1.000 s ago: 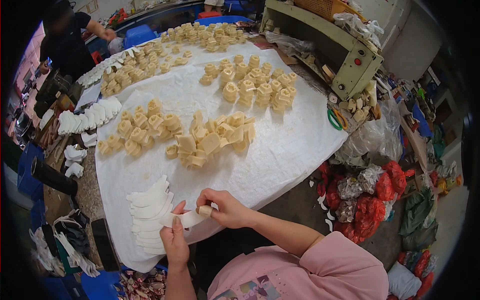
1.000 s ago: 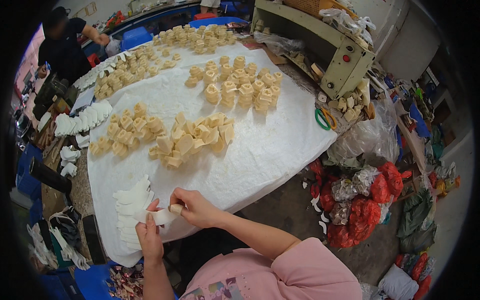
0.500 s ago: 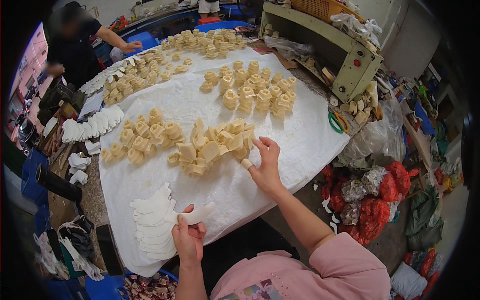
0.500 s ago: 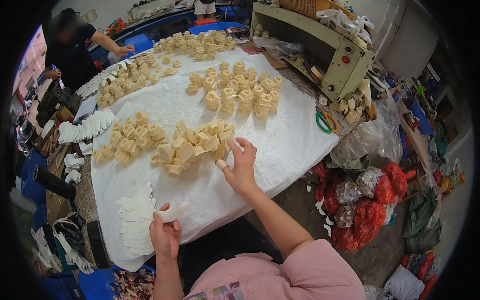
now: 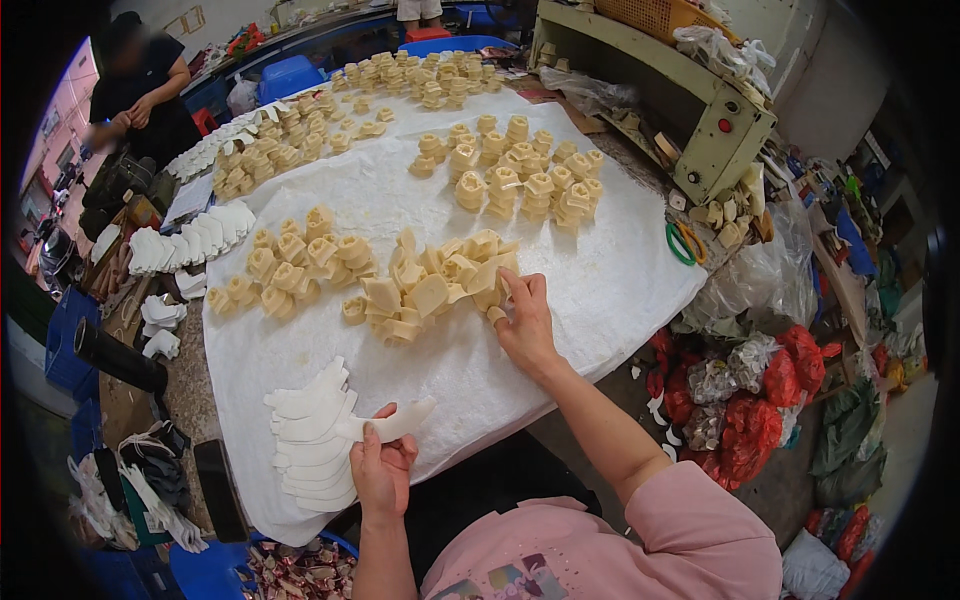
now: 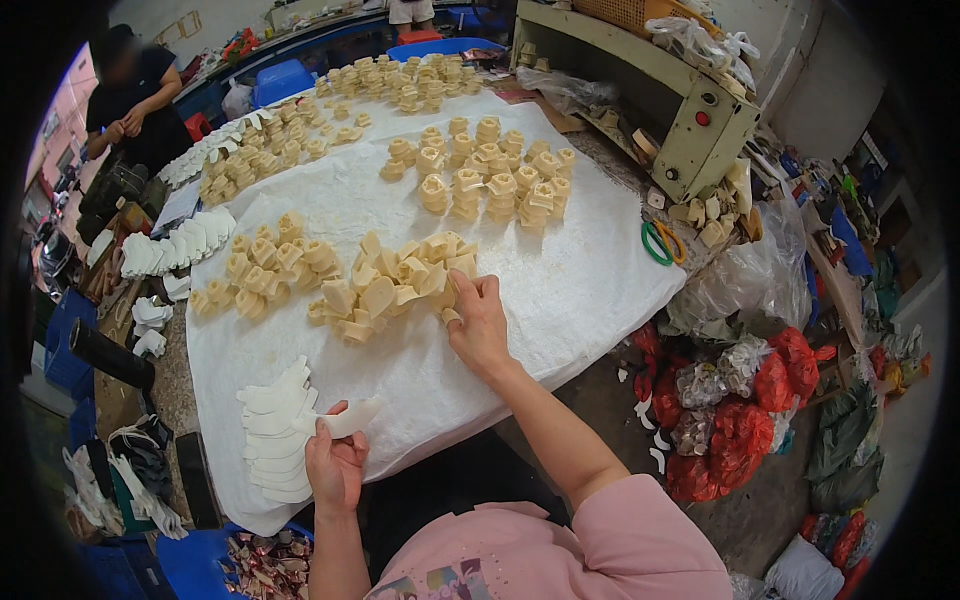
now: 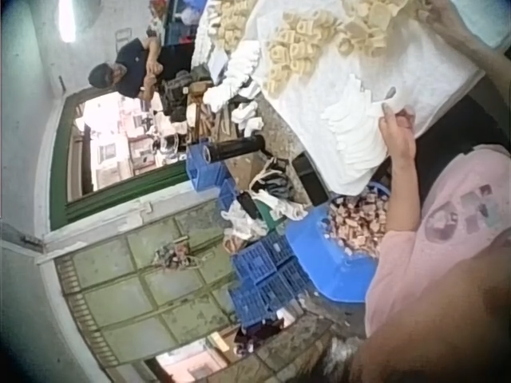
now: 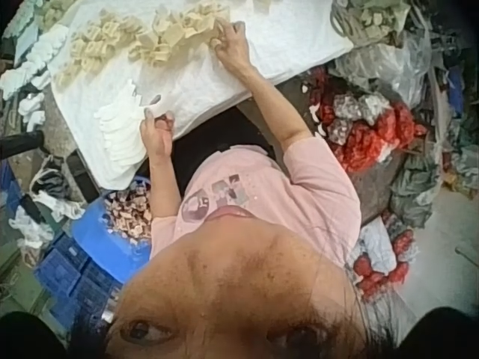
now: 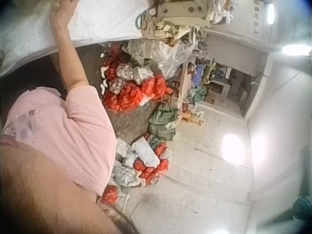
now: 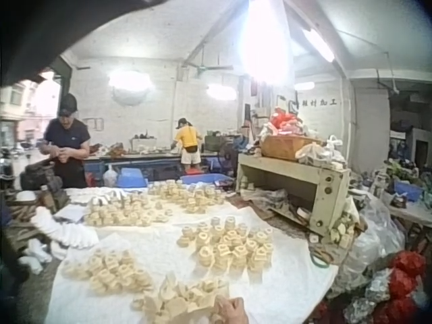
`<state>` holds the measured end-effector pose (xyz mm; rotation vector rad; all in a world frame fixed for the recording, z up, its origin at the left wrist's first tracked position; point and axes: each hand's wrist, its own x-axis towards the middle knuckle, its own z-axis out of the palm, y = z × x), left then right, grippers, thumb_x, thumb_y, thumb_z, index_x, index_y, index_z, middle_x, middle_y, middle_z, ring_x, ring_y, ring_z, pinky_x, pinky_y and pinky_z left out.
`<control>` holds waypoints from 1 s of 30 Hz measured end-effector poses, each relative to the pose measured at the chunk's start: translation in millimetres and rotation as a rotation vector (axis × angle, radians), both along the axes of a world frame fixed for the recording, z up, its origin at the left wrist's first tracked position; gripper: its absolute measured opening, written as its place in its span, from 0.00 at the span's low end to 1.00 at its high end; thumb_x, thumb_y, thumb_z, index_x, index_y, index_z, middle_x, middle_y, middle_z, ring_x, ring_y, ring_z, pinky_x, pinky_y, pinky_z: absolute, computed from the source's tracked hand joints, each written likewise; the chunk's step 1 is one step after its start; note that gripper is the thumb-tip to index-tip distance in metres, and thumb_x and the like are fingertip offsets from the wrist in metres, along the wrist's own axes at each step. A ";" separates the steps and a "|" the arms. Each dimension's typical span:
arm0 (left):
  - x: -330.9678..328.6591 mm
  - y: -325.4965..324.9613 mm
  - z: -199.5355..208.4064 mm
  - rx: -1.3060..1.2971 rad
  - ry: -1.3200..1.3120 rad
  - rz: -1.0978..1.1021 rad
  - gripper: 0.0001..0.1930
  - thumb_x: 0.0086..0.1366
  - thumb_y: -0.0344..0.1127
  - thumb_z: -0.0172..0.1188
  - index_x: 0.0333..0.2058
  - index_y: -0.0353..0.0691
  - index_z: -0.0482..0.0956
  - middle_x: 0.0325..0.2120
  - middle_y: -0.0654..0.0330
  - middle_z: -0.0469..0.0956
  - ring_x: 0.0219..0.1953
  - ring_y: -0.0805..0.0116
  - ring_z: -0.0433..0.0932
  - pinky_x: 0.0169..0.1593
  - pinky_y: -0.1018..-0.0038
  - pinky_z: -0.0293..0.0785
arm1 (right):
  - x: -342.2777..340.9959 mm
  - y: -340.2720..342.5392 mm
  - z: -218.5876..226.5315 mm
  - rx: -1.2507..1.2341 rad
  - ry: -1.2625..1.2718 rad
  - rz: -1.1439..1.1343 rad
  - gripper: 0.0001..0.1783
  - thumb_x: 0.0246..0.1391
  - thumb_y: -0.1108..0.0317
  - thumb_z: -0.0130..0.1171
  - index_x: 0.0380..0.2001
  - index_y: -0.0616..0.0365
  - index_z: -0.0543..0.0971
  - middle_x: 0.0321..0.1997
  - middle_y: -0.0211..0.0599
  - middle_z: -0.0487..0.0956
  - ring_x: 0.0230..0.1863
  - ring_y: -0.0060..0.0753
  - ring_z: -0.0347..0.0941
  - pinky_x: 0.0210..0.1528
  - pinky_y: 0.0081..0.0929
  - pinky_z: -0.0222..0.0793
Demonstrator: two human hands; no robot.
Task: Assembling small rubber or foam components into a larger shoe structure by hand.
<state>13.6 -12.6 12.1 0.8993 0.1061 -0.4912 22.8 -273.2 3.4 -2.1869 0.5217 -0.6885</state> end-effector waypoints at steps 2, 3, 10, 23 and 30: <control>0.0 2.1 -3.9 0.011 -0.039 -0.024 0.20 0.71 0.43 0.41 0.49 0.29 0.67 0.32 0.56 0.75 0.24 0.74 0.70 0.28 0.79 0.67 | 2.1 9.2 6.4 -0.182 -0.023 -0.061 0.38 0.33 0.80 0.62 0.55 0.53 0.67 0.47 0.47 0.64 0.49 0.47 0.63 0.52 0.36 0.62; 0.2 3.3 -5.3 0.015 -0.036 -0.022 0.20 0.71 0.43 0.41 0.49 0.29 0.67 0.32 0.56 0.75 0.24 0.74 0.70 0.28 0.79 0.67 | 3.9 12.5 8.7 -0.366 -0.048 -0.122 0.38 0.33 0.80 0.62 0.55 0.54 0.67 0.49 0.48 0.64 0.50 0.48 0.62 0.53 0.36 0.60; -0.2 1.9 -1.9 0.006 -0.039 -0.018 0.21 0.71 0.41 0.40 0.50 0.27 0.67 0.30 0.56 0.74 0.25 0.74 0.71 0.29 0.78 0.67 | 19.5 -13.3 -12.1 -0.180 -0.091 0.021 0.39 0.34 0.79 0.63 0.56 0.54 0.66 0.50 0.49 0.67 0.53 0.50 0.60 0.57 0.36 0.58; -0.9 3.2 -5.9 -0.034 -0.051 -0.047 0.22 0.71 0.43 0.41 0.50 0.25 0.67 0.28 0.56 0.74 0.27 0.73 0.71 0.31 0.79 0.67 | -33.7 62.8 -14.2 0.188 -0.250 0.154 0.37 0.42 0.76 0.62 0.58 0.58 0.62 0.46 0.45 0.74 0.40 0.37 0.74 0.42 0.28 0.71; -3.1 3.5 -2.1 -0.034 -0.047 -0.017 0.22 0.71 0.42 0.39 0.50 0.26 0.66 0.28 0.57 0.73 0.27 0.73 0.70 0.33 0.78 0.67 | -16.6 71.1 1.4 -0.254 -0.060 0.321 0.41 0.39 0.78 0.61 0.61 0.55 0.61 0.47 0.45 0.70 0.46 0.49 0.66 0.50 0.38 0.62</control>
